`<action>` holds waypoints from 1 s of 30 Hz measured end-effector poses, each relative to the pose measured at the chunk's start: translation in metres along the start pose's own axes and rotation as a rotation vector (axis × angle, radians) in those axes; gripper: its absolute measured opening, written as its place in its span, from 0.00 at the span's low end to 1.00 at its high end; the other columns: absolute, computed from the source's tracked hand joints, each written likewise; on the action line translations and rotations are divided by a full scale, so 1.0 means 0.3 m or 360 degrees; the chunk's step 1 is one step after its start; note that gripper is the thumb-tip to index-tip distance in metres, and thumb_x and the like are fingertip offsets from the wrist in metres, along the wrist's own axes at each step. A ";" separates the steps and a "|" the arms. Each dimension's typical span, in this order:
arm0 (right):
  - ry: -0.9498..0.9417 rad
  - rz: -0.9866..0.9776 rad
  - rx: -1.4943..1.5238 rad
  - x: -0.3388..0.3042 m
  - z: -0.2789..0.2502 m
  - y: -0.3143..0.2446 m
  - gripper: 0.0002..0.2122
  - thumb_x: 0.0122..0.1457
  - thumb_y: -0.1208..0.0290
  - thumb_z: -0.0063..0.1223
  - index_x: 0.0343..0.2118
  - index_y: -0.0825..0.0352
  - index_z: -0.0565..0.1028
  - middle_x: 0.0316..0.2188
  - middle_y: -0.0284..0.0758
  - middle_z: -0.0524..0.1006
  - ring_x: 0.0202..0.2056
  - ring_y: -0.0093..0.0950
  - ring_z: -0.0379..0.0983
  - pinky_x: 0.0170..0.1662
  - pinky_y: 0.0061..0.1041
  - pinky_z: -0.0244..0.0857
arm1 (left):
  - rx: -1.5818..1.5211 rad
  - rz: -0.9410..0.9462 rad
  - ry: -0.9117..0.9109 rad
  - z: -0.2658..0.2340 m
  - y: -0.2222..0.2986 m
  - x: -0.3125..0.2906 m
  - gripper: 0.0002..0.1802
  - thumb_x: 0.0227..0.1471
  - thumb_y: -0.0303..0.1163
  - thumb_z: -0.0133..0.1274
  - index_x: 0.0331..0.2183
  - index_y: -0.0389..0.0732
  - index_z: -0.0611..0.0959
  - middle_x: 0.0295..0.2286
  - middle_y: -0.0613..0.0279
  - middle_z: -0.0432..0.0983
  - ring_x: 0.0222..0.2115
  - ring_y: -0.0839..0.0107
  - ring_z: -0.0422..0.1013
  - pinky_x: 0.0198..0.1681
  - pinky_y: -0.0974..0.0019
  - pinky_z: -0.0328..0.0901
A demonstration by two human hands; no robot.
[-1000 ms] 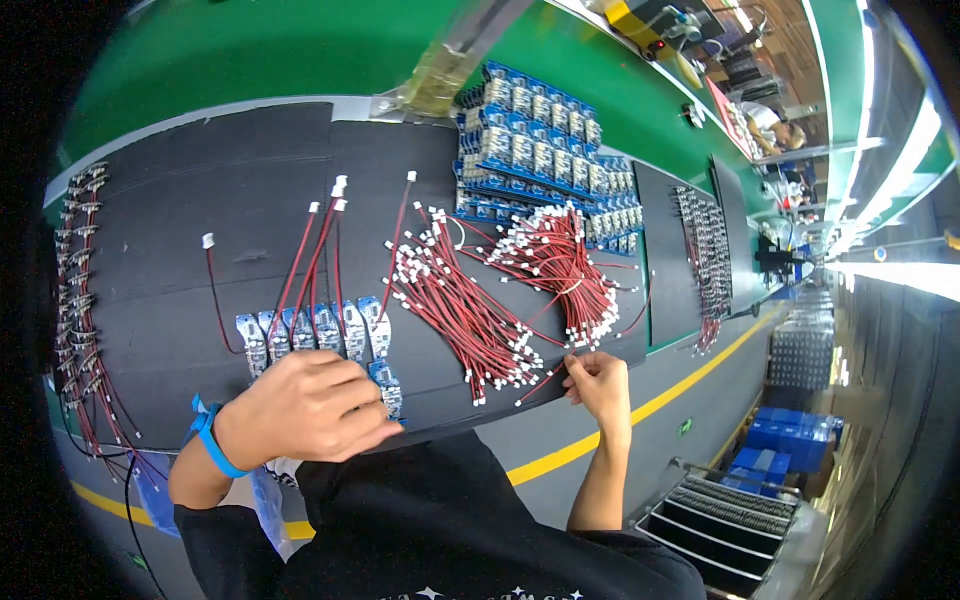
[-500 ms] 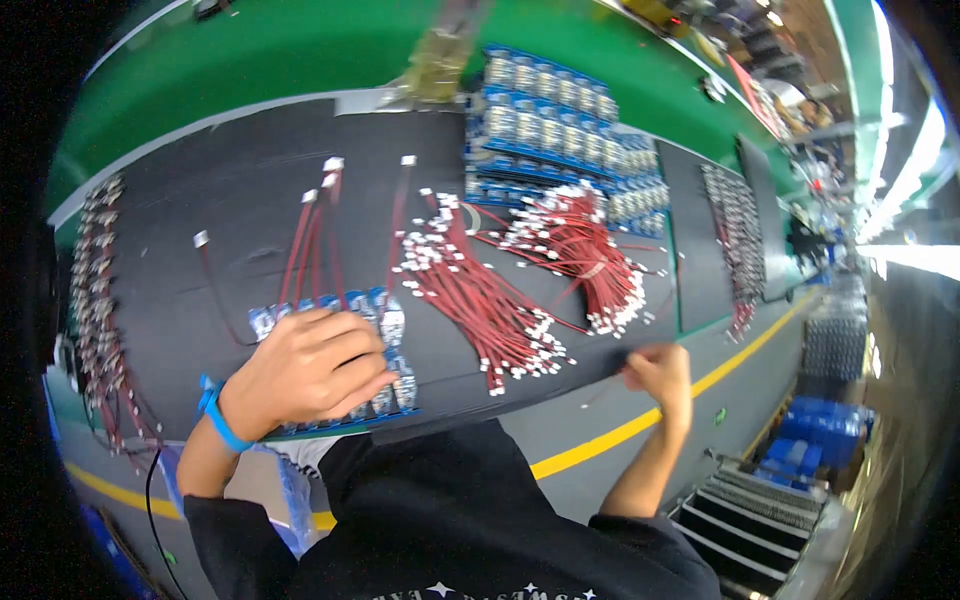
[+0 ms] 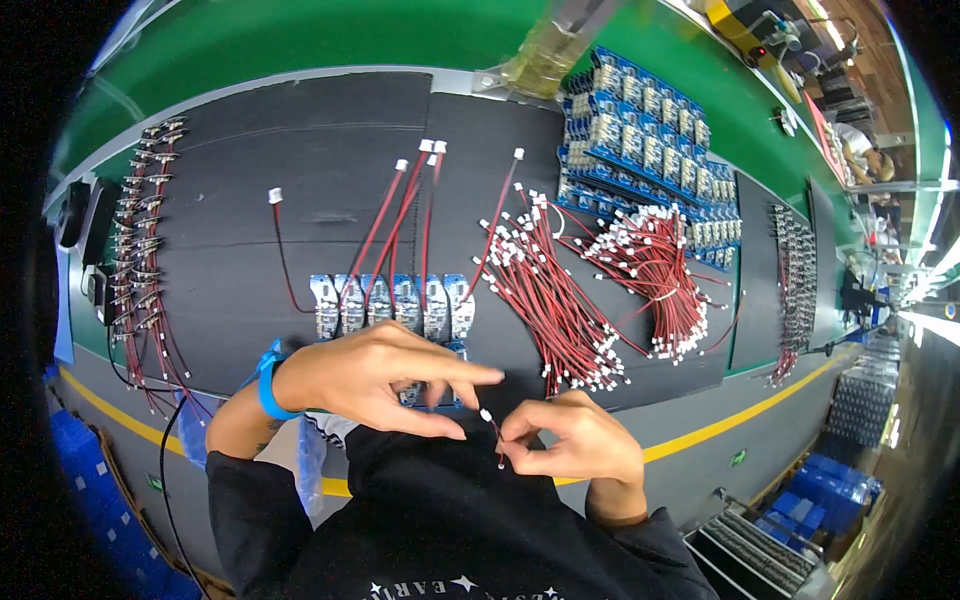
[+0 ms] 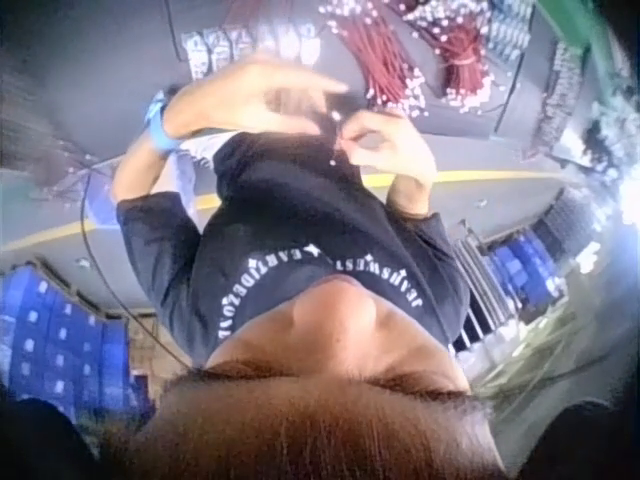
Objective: The person connects red and black wires to small printed circuit board (PCB) components by hand.
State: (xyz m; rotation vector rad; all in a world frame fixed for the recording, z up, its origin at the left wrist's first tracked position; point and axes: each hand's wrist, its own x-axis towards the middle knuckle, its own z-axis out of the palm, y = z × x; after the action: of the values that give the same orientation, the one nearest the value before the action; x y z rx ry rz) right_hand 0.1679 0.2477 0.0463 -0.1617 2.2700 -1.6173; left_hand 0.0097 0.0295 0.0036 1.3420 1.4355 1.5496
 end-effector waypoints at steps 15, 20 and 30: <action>0.0695 0.0072 0.0400 0.074 0.118 0.003 0.11 0.52 0.82 0.66 0.38 0.72 0.78 0.31 0.36 0.81 0.32 0.22 0.80 0.36 0.20 0.73 | -0.0260 0.0074 0.0186 0.005 -0.029 -0.005 0.09 0.46 0.22 0.66 0.34 0.36 0.88 0.27 0.58 0.82 0.23 0.73 0.76 0.23 0.71 0.65; 0.0711 -0.0127 -0.0069 0.114 0.077 -0.029 0.05 0.51 0.84 0.65 0.31 0.72 0.81 0.20 0.30 0.75 0.17 0.14 0.63 0.19 0.18 0.54 | -0.0152 0.0106 0.0198 -0.022 -0.018 -0.002 0.09 0.47 0.25 0.66 0.35 0.35 0.87 0.25 0.58 0.80 0.21 0.72 0.75 0.23 0.71 0.65; 0.0589 0.0218 -0.0683 0.150 0.086 -0.026 0.03 0.47 0.82 0.61 0.23 0.72 0.77 0.13 0.31 0.69 0.13 0.17 0.59 0.19 0.20 0.51 | 0.0251 -0.0610 -0.0415 -0.096 0.017 -0.041 0.16 0.57 0.36 0.56 0.23 0.33 0.80 0.14 0.53 0.71 0.14 0.57 0.66 0.22 0.58 0.60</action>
State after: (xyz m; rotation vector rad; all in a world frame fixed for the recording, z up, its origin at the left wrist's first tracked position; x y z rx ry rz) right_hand 0.1339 0.2088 0.0365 0.2032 2.8167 -1.1461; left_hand -0.0130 0.0079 0.0087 1.2157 1.5604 0.9968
